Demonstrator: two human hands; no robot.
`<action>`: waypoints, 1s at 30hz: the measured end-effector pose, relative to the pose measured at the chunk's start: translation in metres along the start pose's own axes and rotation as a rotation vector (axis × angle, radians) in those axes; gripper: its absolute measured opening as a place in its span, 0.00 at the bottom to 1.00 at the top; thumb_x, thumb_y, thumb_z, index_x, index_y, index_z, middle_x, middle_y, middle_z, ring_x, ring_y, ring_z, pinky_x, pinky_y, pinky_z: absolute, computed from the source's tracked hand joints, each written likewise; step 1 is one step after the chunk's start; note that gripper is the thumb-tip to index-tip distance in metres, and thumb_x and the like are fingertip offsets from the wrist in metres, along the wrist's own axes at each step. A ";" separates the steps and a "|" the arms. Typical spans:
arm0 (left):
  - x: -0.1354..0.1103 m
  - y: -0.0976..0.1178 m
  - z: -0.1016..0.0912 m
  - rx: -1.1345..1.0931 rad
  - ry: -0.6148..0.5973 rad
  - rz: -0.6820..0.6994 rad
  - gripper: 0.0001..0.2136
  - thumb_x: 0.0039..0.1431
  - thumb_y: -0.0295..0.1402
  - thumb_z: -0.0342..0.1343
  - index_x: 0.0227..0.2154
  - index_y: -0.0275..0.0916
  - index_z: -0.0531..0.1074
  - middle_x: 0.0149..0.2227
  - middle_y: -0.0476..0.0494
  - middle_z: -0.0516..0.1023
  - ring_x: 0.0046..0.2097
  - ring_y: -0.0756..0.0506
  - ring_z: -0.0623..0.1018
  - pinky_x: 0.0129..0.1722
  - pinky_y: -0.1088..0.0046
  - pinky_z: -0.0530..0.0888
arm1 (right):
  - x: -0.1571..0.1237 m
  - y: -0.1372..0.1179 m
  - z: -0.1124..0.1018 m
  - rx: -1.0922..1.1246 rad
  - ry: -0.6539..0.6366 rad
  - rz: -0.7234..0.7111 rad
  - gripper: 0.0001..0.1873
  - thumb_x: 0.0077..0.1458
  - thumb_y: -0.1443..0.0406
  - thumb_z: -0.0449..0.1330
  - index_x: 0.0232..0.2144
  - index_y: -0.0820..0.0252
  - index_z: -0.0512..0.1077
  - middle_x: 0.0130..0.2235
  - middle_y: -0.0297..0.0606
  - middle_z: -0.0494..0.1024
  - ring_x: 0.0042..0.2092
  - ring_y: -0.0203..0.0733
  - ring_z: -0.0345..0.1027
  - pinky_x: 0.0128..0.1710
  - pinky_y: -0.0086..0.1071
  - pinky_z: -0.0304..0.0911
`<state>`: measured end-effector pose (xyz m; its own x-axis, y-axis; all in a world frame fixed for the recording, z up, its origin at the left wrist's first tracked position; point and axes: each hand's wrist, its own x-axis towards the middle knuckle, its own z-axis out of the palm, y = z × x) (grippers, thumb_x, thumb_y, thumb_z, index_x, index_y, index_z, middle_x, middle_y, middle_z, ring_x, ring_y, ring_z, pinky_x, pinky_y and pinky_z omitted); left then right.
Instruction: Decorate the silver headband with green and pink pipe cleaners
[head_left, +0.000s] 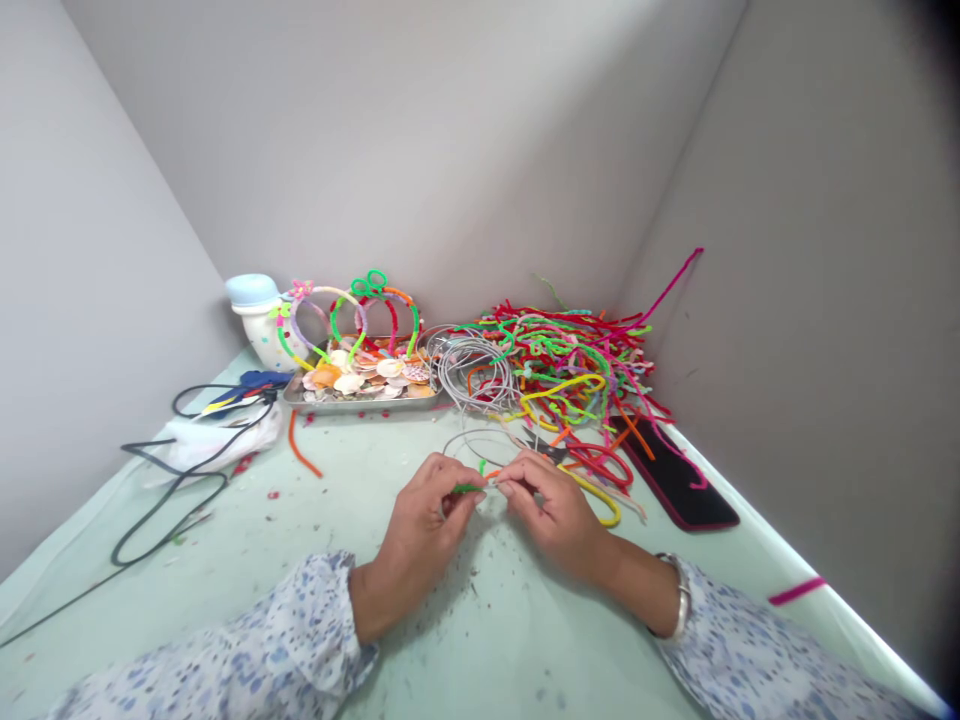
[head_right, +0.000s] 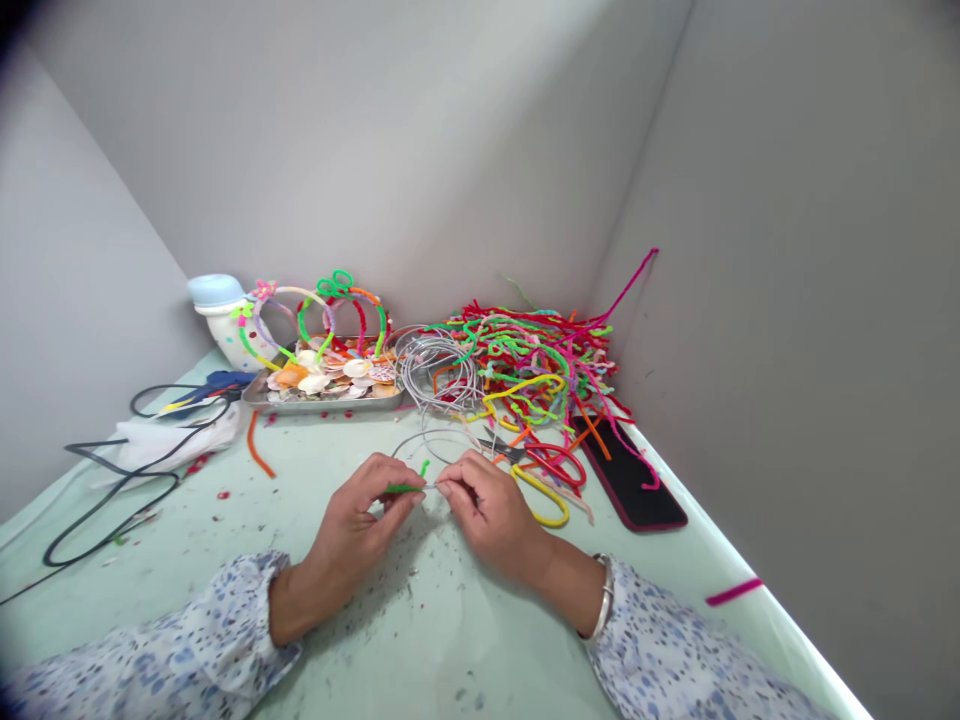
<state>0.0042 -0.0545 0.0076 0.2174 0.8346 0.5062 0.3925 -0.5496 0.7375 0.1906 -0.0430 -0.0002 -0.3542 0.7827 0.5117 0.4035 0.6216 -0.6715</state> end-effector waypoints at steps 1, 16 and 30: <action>0.000 0.000 0.000 -0.002 -0.001 -0.004 0.07 0.57 0.23 0.55 0.35 0.40 0.74 0.34 0.46 0.73 0.37 0.48 0.73 0.34 0.74 0.70 | 0.000 0.000 0.000 0.003 0.002 -0.002 0.07 0.62 0.68 0.52 0.34 0.58 0.70 0.31 0.35 0.69 0.34 0.39 0.64 0.35 0.33 0.60; 0.000 0.002 -0.002 0.030 -0.004 -0.049 0.06 0.56 0.25 0.57 0.34 0.40 0.75 0.33 0.46 0.75 0.36 0.48 0.74 0.34 0.74 0.70 | 0.000 0.000 0.001 -0.003 0.042 -0.053 0.05 0.61 0.68 0.54 0.34 0.58 0.70 0.31 0.36 0.71 0.34 0.40 0.66 0.35 0.34 0.62; 0.002 0.006 -0.003 0.054 -0.021 -0.106 0.05 0.56 0.26 0.57 0.33 0.40 0.75 0.33 0.47 0.74 0.36 0.48 0.74 0.35 0.74 0.70 | 0.000 0.000 0.001 -0.020 0.055 -0.079 0.05 0.60 0.68 0.54 0.34 0.58 0.70 0.31 0.37 0.71 0.33 0.40 0.66 0.33 0.34 0.62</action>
<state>0.0047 -0.0564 0.0141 0.1906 0.8888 0.4168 0.4620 -0.4559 0.7607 0.1897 -0.0437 -0.0007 -0.3390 0.7316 0.5915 0.3933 0.6813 -0.6174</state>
